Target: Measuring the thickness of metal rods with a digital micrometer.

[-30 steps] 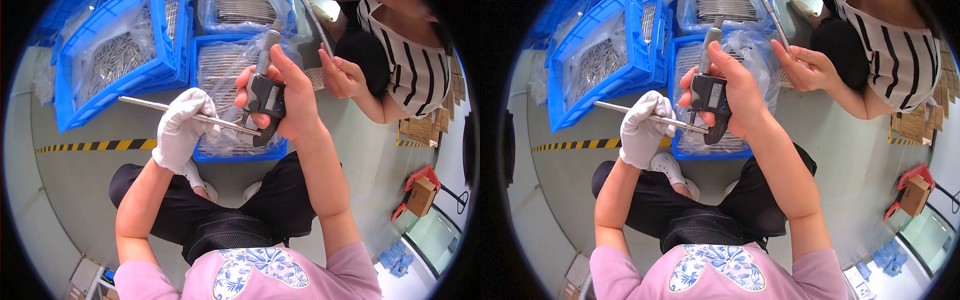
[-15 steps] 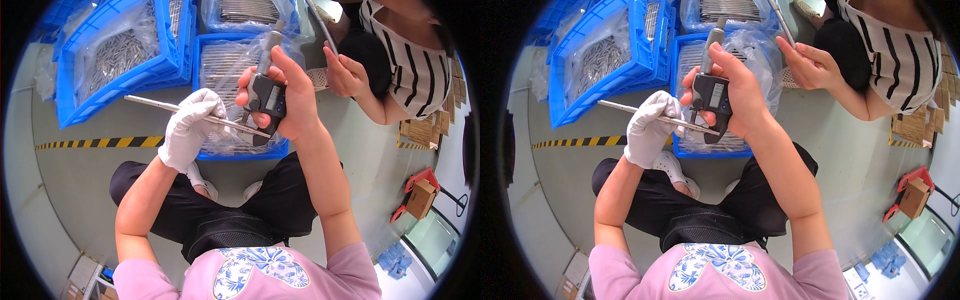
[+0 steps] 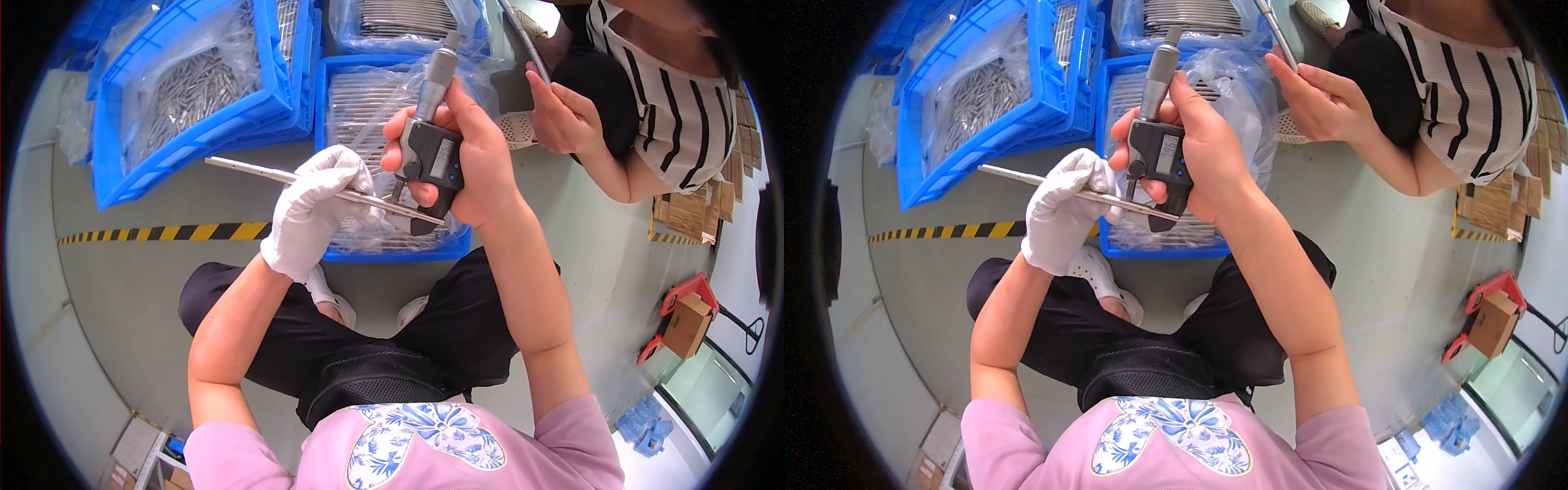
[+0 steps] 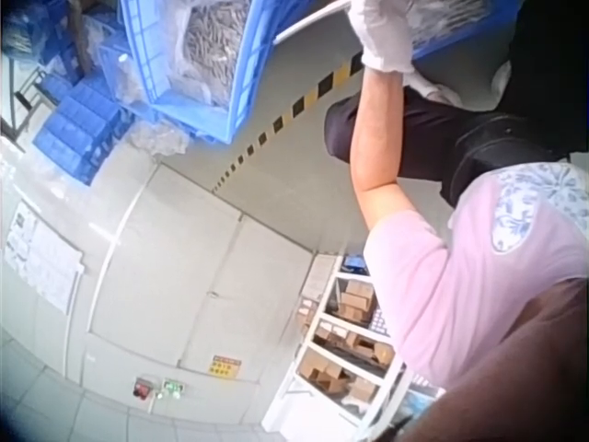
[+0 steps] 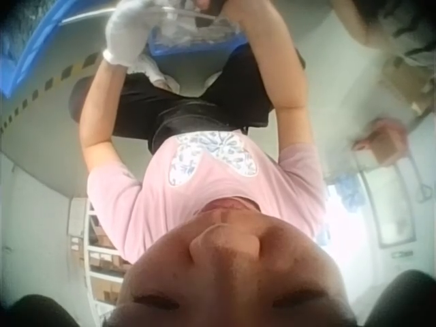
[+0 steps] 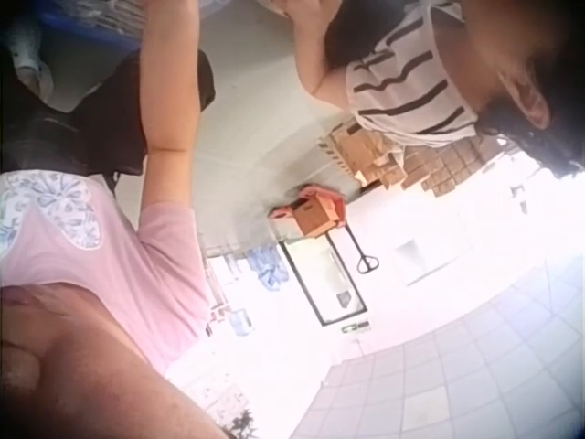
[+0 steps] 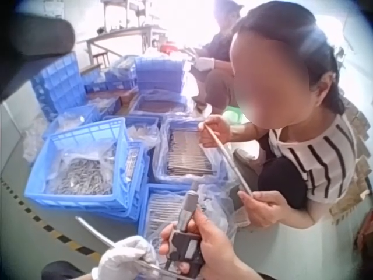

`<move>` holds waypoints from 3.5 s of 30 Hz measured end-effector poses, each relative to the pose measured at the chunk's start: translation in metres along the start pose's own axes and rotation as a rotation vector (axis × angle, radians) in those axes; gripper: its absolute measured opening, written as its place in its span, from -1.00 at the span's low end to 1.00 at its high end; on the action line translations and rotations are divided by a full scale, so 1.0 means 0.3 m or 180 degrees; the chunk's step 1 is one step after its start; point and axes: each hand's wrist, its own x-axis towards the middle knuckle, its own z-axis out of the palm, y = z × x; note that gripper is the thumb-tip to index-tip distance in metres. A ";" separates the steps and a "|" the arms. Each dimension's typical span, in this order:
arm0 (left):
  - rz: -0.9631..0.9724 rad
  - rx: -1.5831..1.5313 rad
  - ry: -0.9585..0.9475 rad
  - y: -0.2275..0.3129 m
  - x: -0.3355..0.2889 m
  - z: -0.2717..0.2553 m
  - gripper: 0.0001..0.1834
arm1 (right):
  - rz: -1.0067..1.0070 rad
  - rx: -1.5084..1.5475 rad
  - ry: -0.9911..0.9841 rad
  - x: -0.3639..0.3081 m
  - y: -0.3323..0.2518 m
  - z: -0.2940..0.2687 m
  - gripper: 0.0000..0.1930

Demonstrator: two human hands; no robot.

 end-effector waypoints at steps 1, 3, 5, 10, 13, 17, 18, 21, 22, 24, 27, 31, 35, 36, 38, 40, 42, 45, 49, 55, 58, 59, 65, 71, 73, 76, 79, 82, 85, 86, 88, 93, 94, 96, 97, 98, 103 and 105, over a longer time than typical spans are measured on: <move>0.0001 0.0001 0.0005 -0.001 -0.001 0.001 -0.76 | 0.0004 0.0002 -0.0004 0.001 0.001 -0.002 -0.38; 0.0038 0.0014 0.0027 -0.004 -0.004 0.004 -0.76 | 0.0179 0.0113 -0.0126 0.002 0.001 -0.010 -0.37; 0.0023 -0.0011 0.0007 -0.006 -0.004 0.000 -0.77 | 0.0192 0.0154 -0.0106 -0.001 -0.001 -0.003 -0.37; 0.0094 -0.0011 0.0115 -0.001 -0.003 0.020 -0.76 | 0.0210 0.0099 -0.0103 0.010 0.007 -0.015 -0.39; 0.0024 -0.0060 -0.0086 -0.005 -0.002 -0.004 -0.78 | 0.0197 0.0027 -0.0141 0.015 0.006 -0.015 -0.40; -0.0020 -0.0024 0.0015 -0.003 0.000 -0.007 -0.78 | 0.0205 0.0028 -0.0142 0.019 0.010 -0.015 -0.40; -0.0018 -0.0040 -0.0032 -0.003 0.001 -0.012 -0.78 | 0.0208 0.0047 -0.0159 0.022 0.012 -0.014 -0.41; -0.0054 0.0012 0.0043 0.002 -0.003 -0.021 -0.78 | 0.0187 0.0000 -0.0243 0.030 0.012 -0.014 -0.41; -0.0044 0.0015 0.0060 0.005 -0.008 -0.023 -0.78 | 0.0197 0.0002 -0.0259 0.032 0.013 -0.009 -0.41; -0.0162 0.0157 -0.0062 0.020 -0.026 -0.027 -0.77 | 0.0083 -0.0236 -0.0039 0.039 0.015 0.005 -0.42; -0.0394 0.1160 0.0446 0.078 -0.061 -0.019 -0.75 | -0.0252 -0.1271 0.0357 0.064 0.020 0.006 -0.44; -0.0379 0.1970 0.0518 0.149 -0.120 -0.030 -0.79 | -0.0234 -0.1683 0.0625 0.083 0.031 0.009 -0.47; 0.0170 0.0982 0.0340 0.145 -0.135 -0.072 -0.68 | -0.0126 -0.1625 0.0522 0.083 0.039 0.031 -0.48; 0.0204 0.1021 0.0347 0.146 -0.138 -0.077 -0.60 | -0.0085 -0.1564 0.0452 0.082 0.041 0.031 -0.47; 0.0319 0.0697 0.0443 0.144 -0.133 -0.073 -0.64 | -0.0060 -0.1506 0.0384 0.082 0.052 0.033 -0.47; 0.0367 0.0288 0.0662 0.150 -0.123 -0.041 -0.73 | 0.0087 -0.1363 0.0252 0.079 0.063 0.040 -0.45; 0.0439 0.0461 0.0805 0.144 -0.109 -0.037 -0.75 | 0.0082 -0.1329 0.0211 0.066 0.069 0.052 -0.44; 0.0808 0.0906 0.0963 0.121 -0.089 -0.023 -0.70 | 0.0114 -0.1181 0.0128 0.044 0.067 0.079 -0.43; 0.1280 0.0416 0.1592 0.163 -0.058 0.037 -0.64 | 0.0015 -0.1242 0.0188 0.026 0.069 0.079 -0.42; 0.0932 -0.1273 0.0399 0.179 -0.049 -0.022 -0.53 | 0.0010 -0.0956 0.0031 0.015 0.070 0.069 -0.41; 0.0733 -0.0499 0.1500 0.149 -0.015 0.025 -0.45 | -0.0059 -0.0858 0.0035 0.010 0.070 0.061 -0.39; 0.0569 -0.0202 0.1524 0.140 -0.010 0.026 -0.45 | -0.0122 -0.0862 0.0071 0.006 0.069 0.060 -0.38; 0.0130 -0.0266 0.1457 0.079 -0.003 0.058 -0.46 | -0.0504 -0.0437 -0.0119 -0.006 0.064 0.045 -0.37; -0.0055 0.0053 0.1153 0.048 -0.006 0.081 -0.51 | -0.0357 0.0104 -0.0349 -0.015 0.037 0.026 -0.41; -0.0057 0.0015 0.0997 0.037 -0.009 0.080 -0.51 | -0.0279 0.0233 -0.0320 -0.016 0.034 0.026 -0.42; -0.0037 0.0011 0.0810 0.032 -0.015 0.086 -0.51 | -0.0168 0.0439 -0.0367 -0.011 0.031 0.023 -0.44; -0.0028 0.0026 0.0706 0.032 -0.015 0.083 -0.50 | -0.0098 0.0563 -0.0402 -0.007 0.028 0.024 -0.45; -0.0038 0.0072 0.0653 0.030 -0.015 0.082 -0.50 | 0.0009 0.0677 -0.0316 -0.005 0.021 0.026 -0.44; -0.0028 0.0171 0.0662 0.027 -0.015 0.080 -0.51 | 0.0111 0.0803 -0.0263 -0.002 0.021 0.024 -0.42; -0.0014 0.0210 0.0665 0.026 -0.015 0.080 -0.52 | 0.0148 0.0868 -0.0267 -0.002 0.021 0.023 -0.42; 0.0016 0.0195 0.0684 0.020 -0.012 0.084 -0.53 | 0.0140 0.0844 -0.0272 0.000 0.021 0.018 -0.41; 0.0112 0.0179 0.0641 0.010 -0.009 0.080 -0.55 | 0.0132 0.0860 -0.0209 -0.004 0.018 0.023 -0.40; 0.0116 0.0164 0.0611 0.010 -0.009 0.079 -0.56 | 0.0092 0.0860 -0.0380 -0.003 0.019 0.014 -0.42; 0.0115 0.0146 0.0579 0.010 -0.009 0.081 -0.56 | 0.0052 0.0861 -0.0546 -0.002 0.018 0.011 -0.43; 0.0128 0.0115 0.0576 0.010 -0.008 0.081 -0.57 | 0.0073 0.0856 -0.0452 0.000 0.018 0.017 -0.43; 0.0141 0.0085 0.0571 0.010 -0.008 0.082 -0.58 | 0.0093 0.0850 -0.0357 0.003 0.019 0.021 -0.42; 0.0035 -0.0018 0.0479 0.012 -0.013 0.060 -0.67 | 0.0115 0.0739 -0.0246 0.014 0.019 0.028 -0.43; -0.0037 -0.0017 0.0410 0.015 -0.013 0.079 -0.70 | 0.0103 0.0715 -0.0184 0.012 0.016 0.027 -0.42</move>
